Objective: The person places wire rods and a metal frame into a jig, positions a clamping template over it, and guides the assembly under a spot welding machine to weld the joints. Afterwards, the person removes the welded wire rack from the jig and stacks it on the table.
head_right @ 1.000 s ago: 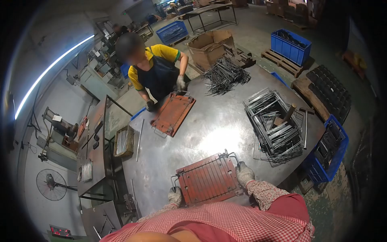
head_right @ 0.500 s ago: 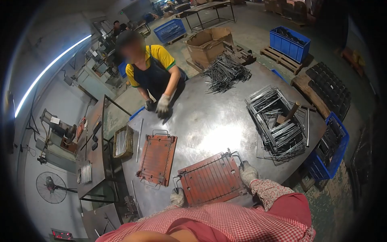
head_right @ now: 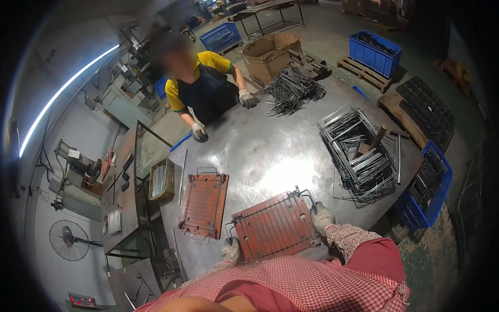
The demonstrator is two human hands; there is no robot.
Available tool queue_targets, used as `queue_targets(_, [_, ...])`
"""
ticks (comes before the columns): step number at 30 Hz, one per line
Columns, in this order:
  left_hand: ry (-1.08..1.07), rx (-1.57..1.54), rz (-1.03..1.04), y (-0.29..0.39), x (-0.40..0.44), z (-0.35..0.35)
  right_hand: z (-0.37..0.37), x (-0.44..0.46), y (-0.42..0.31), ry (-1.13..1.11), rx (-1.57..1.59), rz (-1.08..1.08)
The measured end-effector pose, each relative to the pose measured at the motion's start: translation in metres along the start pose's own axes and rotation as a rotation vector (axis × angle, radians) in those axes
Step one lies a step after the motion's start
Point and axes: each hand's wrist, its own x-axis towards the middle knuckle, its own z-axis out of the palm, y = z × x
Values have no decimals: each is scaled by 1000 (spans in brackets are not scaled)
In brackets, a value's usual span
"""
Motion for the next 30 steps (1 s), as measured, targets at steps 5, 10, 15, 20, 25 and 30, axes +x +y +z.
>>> queue_targets(5, [-8, -52, -31, -9, 7, 6, 3, 2, 5, 0, 15, -8])
queue_targets(10, [-7, -11, -53, -6, 5, 5, 0, 1, 3, 1, 10, -14])
queue_targets(15, [-9, 2, -50, -4, 4, 3, -3, -1, 0, -12, 31, -11])
queue_targets(20, [7, 11, -34, -2, 3, 3, 6, 4, 9, 25, 15, -65])
queue_targets(25, [-9, 6, -42, -3, 4, 3, 3, 5, 8, -2, 24, -55])
queue_targets(30, [-17, 11, -59, 2, 2, 1, 1, 5, 3, -24, 24, -33])
